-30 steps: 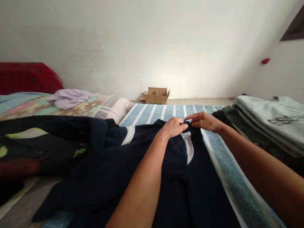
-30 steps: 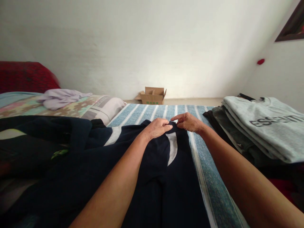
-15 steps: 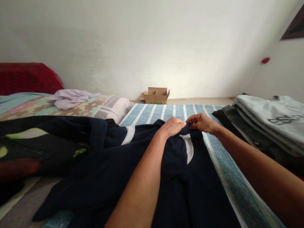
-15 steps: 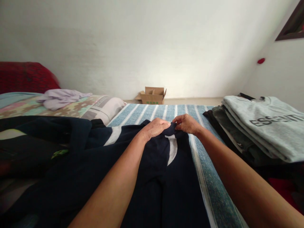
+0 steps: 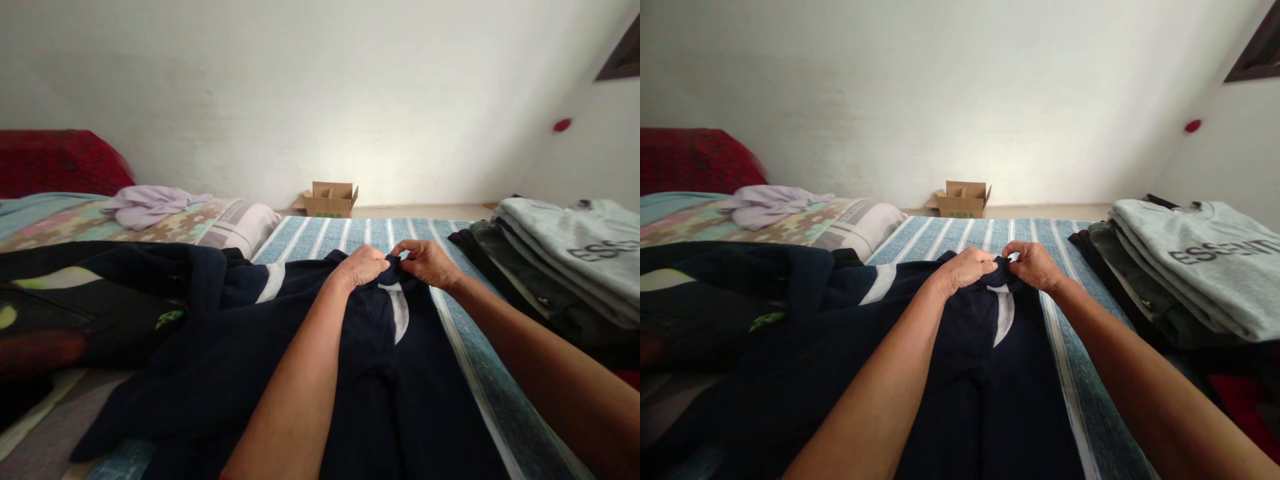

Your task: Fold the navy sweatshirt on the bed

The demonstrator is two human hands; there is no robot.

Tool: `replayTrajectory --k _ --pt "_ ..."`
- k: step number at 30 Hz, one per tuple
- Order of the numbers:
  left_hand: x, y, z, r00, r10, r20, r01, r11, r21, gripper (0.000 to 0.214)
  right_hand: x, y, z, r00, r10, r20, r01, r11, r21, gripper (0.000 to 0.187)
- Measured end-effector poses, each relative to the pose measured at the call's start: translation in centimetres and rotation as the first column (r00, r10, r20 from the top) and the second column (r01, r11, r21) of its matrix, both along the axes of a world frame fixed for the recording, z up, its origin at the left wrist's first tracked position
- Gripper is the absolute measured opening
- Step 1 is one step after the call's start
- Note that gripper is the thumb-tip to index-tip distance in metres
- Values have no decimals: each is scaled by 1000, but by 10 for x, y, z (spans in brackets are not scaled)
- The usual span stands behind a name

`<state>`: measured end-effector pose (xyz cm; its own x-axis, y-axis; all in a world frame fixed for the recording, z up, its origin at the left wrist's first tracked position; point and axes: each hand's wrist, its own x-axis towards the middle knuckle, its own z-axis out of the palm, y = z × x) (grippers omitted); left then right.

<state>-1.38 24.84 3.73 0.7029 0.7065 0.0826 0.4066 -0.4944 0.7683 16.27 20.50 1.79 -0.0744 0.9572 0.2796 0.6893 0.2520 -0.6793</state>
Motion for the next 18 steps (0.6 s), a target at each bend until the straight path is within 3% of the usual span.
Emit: replayTrajectory --k 4,13,18 --pt "0 0 -3 1000 25 14 -25 1000 -17 25 -3 1 -3 999 44 17 -45 997 57 23" --pt "-1 0 0 997 28 66 -23 997 -74 26 0 0 -2 958 45 284 -109 971 215 13" --pt "-2 -1 3 996 62 65 -56 995 -87 25 4 -1 -4 906 43 420 -155 959 236 11"
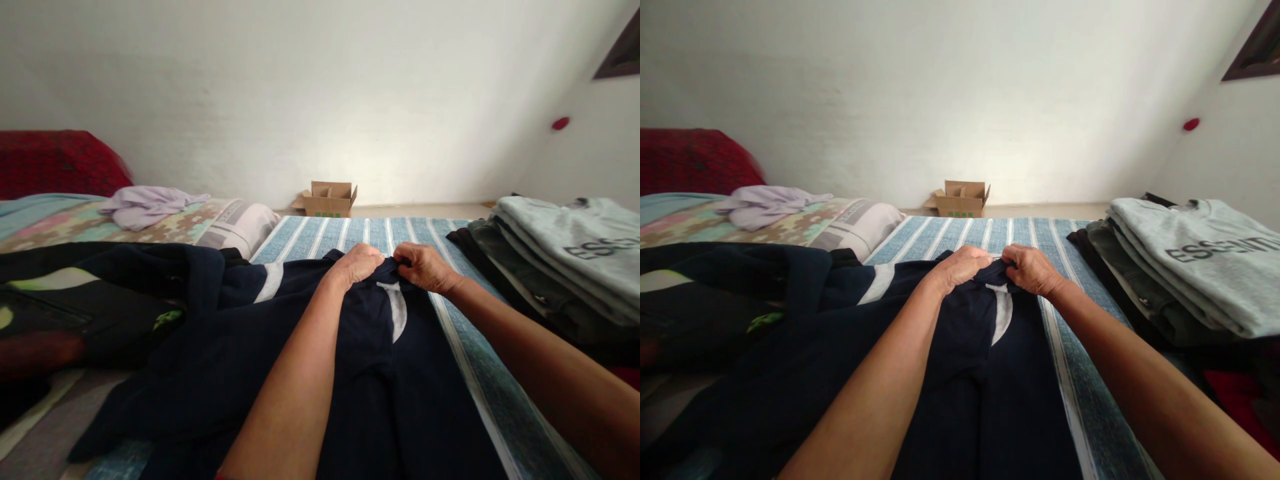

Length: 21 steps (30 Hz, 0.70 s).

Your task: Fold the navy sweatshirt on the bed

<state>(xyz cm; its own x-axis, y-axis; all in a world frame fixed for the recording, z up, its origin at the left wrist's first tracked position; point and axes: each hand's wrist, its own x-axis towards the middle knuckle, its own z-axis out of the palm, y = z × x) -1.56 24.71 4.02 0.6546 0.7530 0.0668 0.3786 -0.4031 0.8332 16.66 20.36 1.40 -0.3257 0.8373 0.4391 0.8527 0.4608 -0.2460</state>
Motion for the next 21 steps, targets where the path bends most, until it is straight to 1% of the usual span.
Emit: replayTrajectory --k 3,7,10,15,21 --pt "0 -2 3 1000 -22 -13 23 1000 9 26 0 -3 -1 993 -57 105 54 998 23 15" --pt "-1 -6 6 996 -71 -47 72 997 20 27 -3 -8 -1 955 -166 245 152 986 76 19" --pt "-1 -6 6 996 -74 -47 75 997 14 26 -4 -9 -2 926 -196 323 167 979 115 22" --pt "-1 -3 3 999 -42 -32 41 999 -11 25 -5 -10 -3 917 -185 352 124 974 190 25" --pt "1 1 -1 1000 2 -21 -3 1000 -30 24 -8 -15 2 919 -74 387 -26 969 247 22"
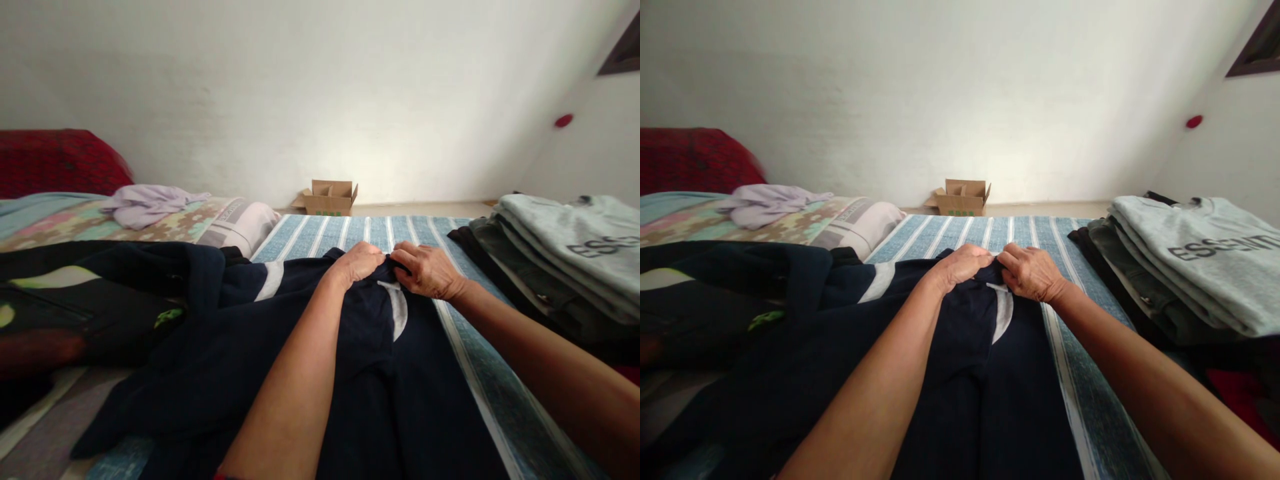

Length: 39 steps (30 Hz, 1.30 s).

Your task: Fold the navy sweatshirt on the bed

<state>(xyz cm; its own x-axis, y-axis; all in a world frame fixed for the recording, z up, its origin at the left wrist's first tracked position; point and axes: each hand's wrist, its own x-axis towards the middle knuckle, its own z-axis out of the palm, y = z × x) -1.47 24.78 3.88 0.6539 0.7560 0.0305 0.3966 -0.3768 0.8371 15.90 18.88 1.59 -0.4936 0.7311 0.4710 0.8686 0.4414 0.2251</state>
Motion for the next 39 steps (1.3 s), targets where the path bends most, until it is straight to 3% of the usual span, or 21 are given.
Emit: replayTrajectory --k 12,26,32,39 --pt "2 3 -1 999 22 24 -23 999 29 20 -10 4 7 973 142 182 -168 976 136 20" --pt "6 5 -7 998 -21 -66 21 1000 7 12 -12 -2 -3 975 141 171 -169 972 162 18" --pt "9 7 -10 996 18 -89 -14 999 44 5 -10 -4 -4 974 133 184 -163 974 157 17" --pt "9 1 -7 992 95 -85 -93 995 29 5 -10 -3 -4 993 52 107 -65 990 121 16"
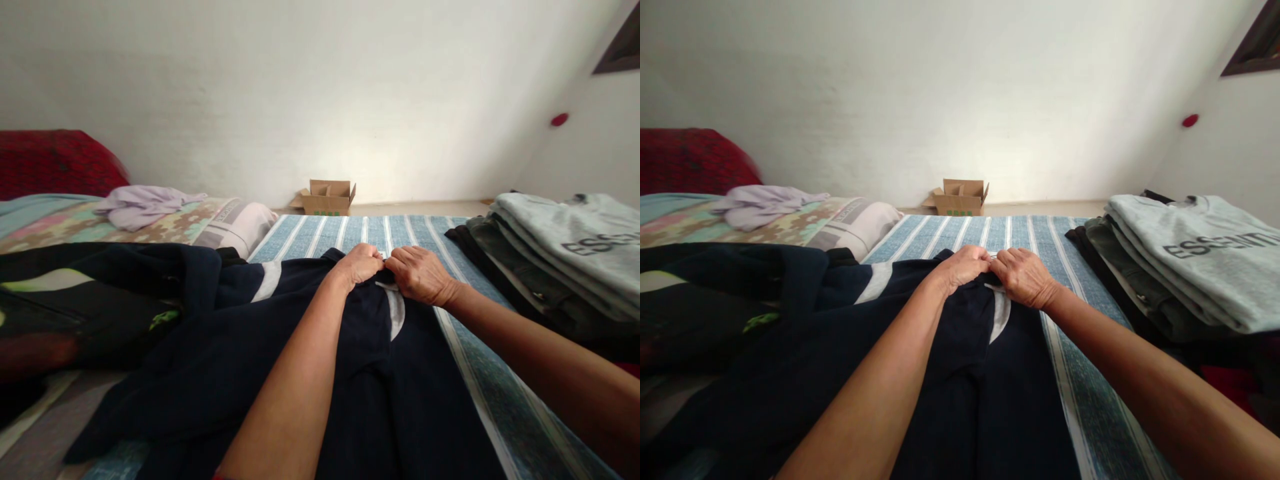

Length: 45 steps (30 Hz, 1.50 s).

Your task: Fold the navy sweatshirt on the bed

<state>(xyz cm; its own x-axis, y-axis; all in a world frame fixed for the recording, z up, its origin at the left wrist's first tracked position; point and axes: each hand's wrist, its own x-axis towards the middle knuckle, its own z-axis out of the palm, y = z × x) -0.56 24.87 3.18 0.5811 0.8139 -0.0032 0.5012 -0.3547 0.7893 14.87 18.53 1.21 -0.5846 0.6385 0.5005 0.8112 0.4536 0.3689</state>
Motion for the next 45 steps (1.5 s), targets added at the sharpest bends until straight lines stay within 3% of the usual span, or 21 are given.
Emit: replayTrajectory --k 8,19,26,33,40,45 --pt "0 4 -4 999 -31 29 31 999 13 5 -3 -5 1 994 -96 -45 90 989 -118 16" --pt "0 3 -2 997 13 70 -14 1000 11 7 -6 -3 2 974 -206 -93 181 957 -227 20" --pt "-1 2 -3 996 48 72 -47 999 -24 10 -6 2 0 929 -215 -301 114 941 -320 23" --pt "0 3 -4 992 69 109 -64 997 -43 14 -7 4 0 909 -206 -362 93 948 -304 23" --pt "4 3 -6 982 125 144 -121 992 -37 10 -6 11 -3 837 -169 -520 -4 949 -315 24" --pt "4 3 -6 978 153 143 -152 988 -13 8 -4 8 1 833 -172 -526 -31 934 -355 23"
